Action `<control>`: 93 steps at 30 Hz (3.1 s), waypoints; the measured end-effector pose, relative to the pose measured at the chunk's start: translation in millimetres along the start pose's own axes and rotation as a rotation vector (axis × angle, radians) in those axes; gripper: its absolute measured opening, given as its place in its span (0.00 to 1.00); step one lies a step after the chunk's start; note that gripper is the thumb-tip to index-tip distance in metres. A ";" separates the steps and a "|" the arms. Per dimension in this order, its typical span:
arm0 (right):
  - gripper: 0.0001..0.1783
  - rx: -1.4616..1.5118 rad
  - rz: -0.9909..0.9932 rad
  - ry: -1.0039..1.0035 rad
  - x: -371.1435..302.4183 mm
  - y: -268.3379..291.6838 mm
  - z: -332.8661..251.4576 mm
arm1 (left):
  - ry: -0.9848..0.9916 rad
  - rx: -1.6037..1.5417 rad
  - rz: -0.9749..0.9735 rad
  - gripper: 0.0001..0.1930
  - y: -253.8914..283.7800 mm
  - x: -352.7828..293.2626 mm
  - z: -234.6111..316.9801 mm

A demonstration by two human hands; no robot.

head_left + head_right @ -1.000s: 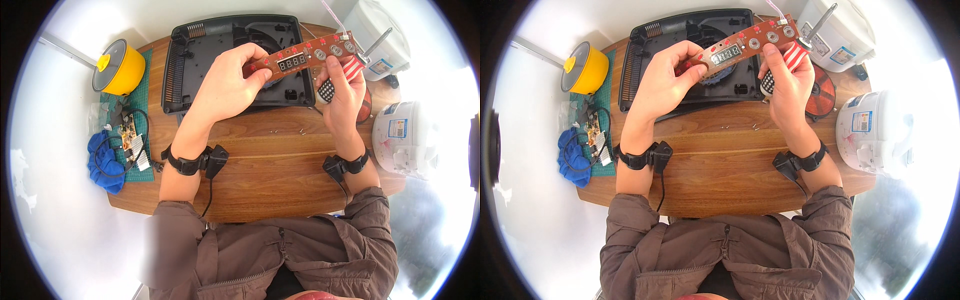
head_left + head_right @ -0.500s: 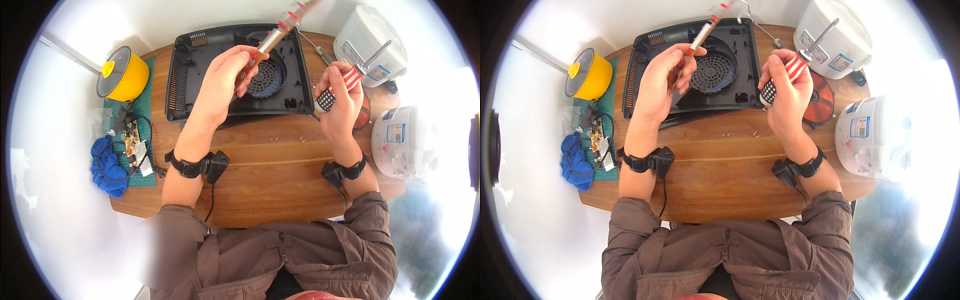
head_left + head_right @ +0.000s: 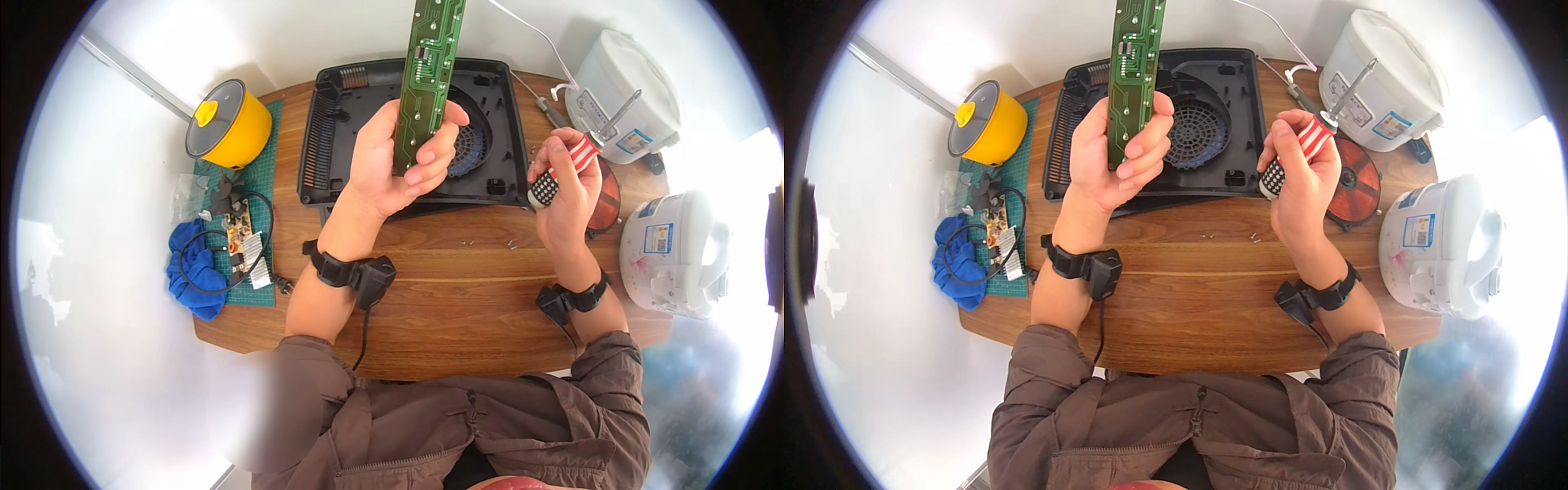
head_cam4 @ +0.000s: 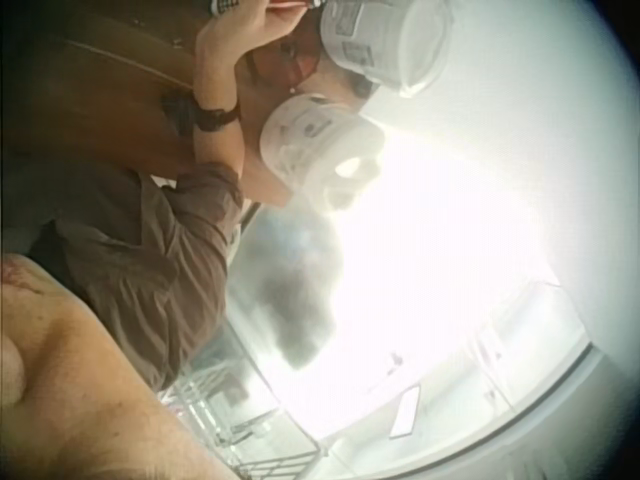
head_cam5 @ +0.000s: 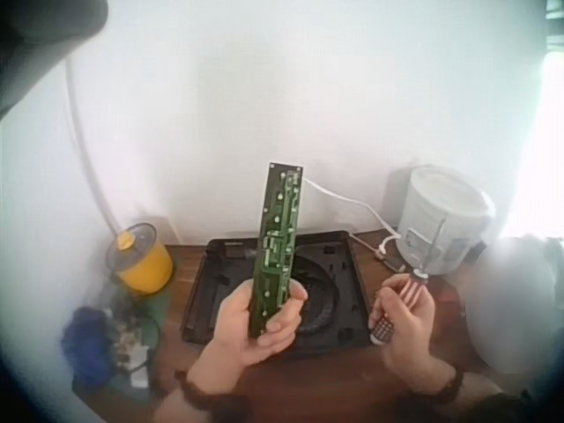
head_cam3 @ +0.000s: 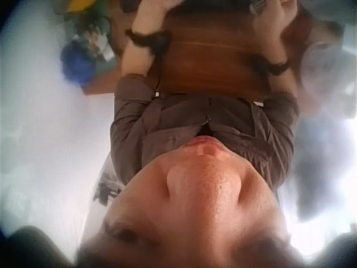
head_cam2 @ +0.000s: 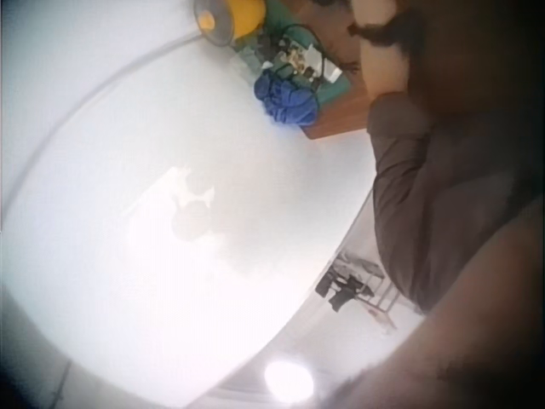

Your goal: The person assembles an electronic device by securing a circuit board and a cooling fan into a black plastic housing using a screwdriver. They tighten multiple screws to fasten the components and connect the fan wires.

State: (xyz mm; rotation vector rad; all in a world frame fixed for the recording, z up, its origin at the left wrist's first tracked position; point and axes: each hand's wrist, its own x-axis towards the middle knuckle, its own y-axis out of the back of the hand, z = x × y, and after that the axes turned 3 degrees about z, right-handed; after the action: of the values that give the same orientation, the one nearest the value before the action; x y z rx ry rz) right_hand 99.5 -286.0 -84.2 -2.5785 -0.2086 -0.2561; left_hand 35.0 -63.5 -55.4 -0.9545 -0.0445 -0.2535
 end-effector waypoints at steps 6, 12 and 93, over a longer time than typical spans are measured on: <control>0.06 -0.011 -0.009 -0.003 -0.5 1.4 1.1 | 0.003 0.015 -0.019 0.28 -2.1 1.9 -4.8; 0.05 -0.010 -0.025 -0.014 -2.0 -1.0 1.6 | 0.020 0.039 -0.008 0.33 -4.5 2.4 -5.0; 0.18 -0.945 -0.630 0.712 -6.5 1.7 4.8 | -0.092 0.931 0.424 0.27 8.3 12.1 -61.6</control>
State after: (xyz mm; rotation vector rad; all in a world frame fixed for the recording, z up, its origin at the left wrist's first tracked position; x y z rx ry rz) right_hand 94.2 -285.6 -90.5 -2.9642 -0.7648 -1.8302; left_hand 44.2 -111.2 -96.0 -0.0334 -0.0369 0.2051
